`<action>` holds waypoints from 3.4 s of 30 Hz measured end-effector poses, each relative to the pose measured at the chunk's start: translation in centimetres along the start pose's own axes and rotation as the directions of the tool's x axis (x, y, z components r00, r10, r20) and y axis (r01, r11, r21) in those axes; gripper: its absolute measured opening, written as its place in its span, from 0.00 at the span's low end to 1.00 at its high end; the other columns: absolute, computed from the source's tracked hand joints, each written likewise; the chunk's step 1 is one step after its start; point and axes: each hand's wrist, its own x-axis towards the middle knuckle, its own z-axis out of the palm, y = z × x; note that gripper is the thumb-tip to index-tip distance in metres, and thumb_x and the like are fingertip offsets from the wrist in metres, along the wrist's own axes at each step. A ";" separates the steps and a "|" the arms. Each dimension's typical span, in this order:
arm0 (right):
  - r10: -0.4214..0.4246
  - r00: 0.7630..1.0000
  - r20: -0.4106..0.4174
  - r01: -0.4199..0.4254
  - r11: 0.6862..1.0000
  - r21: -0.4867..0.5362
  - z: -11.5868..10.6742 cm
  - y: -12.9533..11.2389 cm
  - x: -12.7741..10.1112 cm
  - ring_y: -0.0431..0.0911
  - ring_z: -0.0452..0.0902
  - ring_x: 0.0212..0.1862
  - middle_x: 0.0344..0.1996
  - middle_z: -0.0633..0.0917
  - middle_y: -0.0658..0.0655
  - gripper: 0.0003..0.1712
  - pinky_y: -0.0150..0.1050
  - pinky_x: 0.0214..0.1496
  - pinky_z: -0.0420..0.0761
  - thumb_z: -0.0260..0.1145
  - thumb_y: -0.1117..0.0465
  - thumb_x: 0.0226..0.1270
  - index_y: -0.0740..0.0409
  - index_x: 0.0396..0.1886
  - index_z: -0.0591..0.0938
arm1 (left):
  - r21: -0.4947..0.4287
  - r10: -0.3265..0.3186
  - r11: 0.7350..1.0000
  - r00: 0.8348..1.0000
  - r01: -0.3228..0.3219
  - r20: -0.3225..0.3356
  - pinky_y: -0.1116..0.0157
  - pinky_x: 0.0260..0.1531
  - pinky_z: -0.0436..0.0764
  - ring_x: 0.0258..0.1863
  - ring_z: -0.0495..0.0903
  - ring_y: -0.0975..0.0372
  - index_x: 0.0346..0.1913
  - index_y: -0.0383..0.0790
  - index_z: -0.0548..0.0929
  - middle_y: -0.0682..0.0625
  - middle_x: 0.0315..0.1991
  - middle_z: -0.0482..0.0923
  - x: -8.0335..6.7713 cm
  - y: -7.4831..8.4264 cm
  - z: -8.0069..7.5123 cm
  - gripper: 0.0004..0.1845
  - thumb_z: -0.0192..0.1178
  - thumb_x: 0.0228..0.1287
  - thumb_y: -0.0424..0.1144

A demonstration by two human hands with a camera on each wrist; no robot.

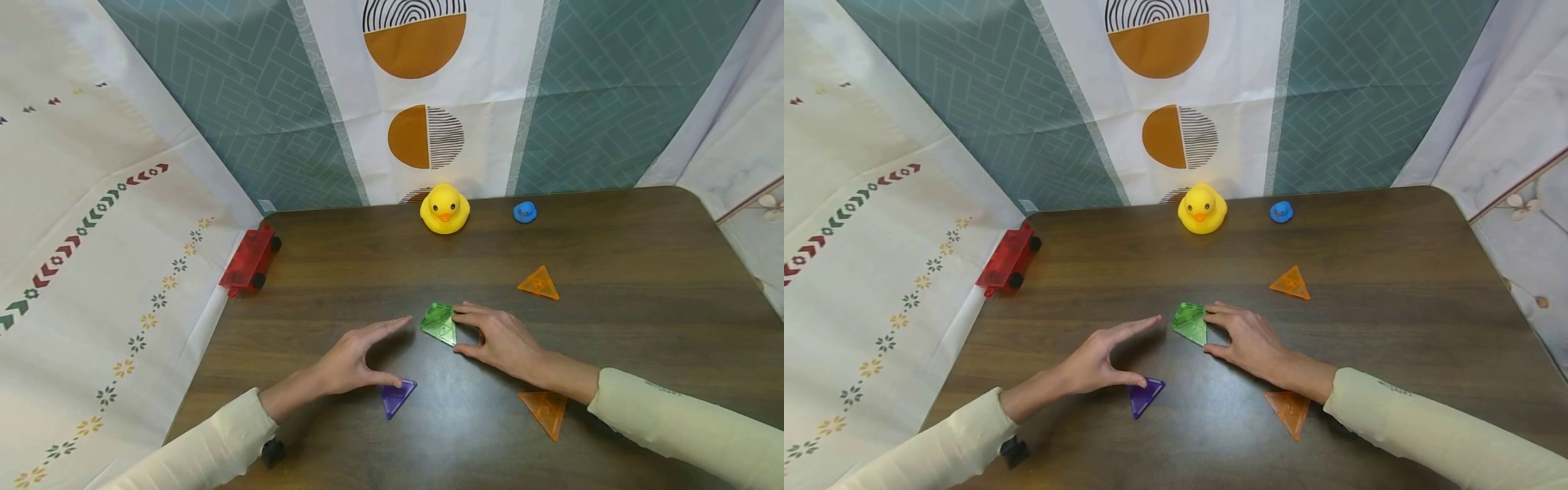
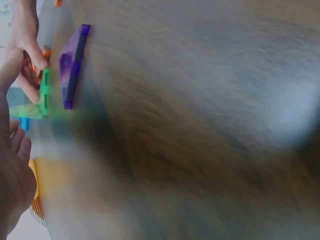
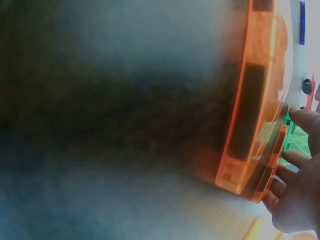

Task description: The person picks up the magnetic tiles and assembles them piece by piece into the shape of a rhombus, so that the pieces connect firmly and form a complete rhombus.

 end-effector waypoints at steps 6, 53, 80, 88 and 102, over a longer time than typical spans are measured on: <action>0.005 1.000 0.008 -0.005 1.000 0.002 0.0 0.0 0.0 0.50 0.73 0.66 0.62 0.79 0.54 0.32 0.48 0.48 0.83 0.78 0.46 0.55 0.54 0.58 0.84 | -0.011 0.076 0.997 0.996 -0.076 0.047 0.58 0.62 0.73 0.68 0.70 0.62 0.73 0.43 0.68 0.54 0.70 0.69 -1.2 -0.7 0.3 0.47 0.77 0.51 0.51; 0.009 1.000 0.007 -0.009 1.000 0.002 -0.1 -0.1 0.0 0.51 0.73 0.65 0.62 0.80 0.55 0.32 0.53 0.55 0.80 0.78 0.46 0.55 0.56 0.58 0.84 | 0.032 0.163 0.986 0.987 -0.163 0.007 0.64 0.55 0.78 0.59 0.74 0.67 0.65 0.51 0.78 0.60 0.58 0.78 -4.0 -1.6 3.1 0.37 0.77 0.50 0.54; 0.006 1.000 0.021 -0.006 1.000 -0.014 -0.1 -0.1 0.0 0.51 0.73 0.66 0.63 0.79 0.54 0.33 0.54 0.57 0.79 0.77 0.45 0.56 0.55 0.59 0.83 | -0.057 0.075 0.996 0.997 -0.073 0.032 0.65 0.50 0.81 0.55 0.78 0.64 0.67 0.47 0.76 0.56 0.58 0.79 -3.3 -1.9 2.4 0.35 0.74 0.55 0.46; 0.003 1.000 0.017 -0.002 1.000 -0.022 -0.2 -0.1 0.0 0.51 0.74 0.65 0.63 0.79 0.55 0.33 0.54 0.56 0.79 0.77 0.45 0.56 0.56 0.58 0.84 | -0.139 0.035 0.990 0.998 -0.027 0.054 0.65 0.47 0.82 0.50 0.81 0.67 0.66 0.47 0.78 0.56 0.56 0.81 -3.1 -2.0 1.9 0.30 0.72 0.59 0.42; -0.005 1.000 0.013 0.005 1.000 -0.022 -0.2 -0.1 0.0 0.50 0.74 0.65 0.63 0.79 0.54 0.33 0.53 0.56 0.80 0.77 0.45 0.56 0.55 0.58 0.84 | -0.327 -0.017 0.945 1.000 0.020 0.014 0.63 0.44 0.84 0.44 0.86 0.63 0.55 0.43 0.85 0.53 0.48 0.86 -2.7 -2.5 1.8 0.20 0.71 0.59 0.35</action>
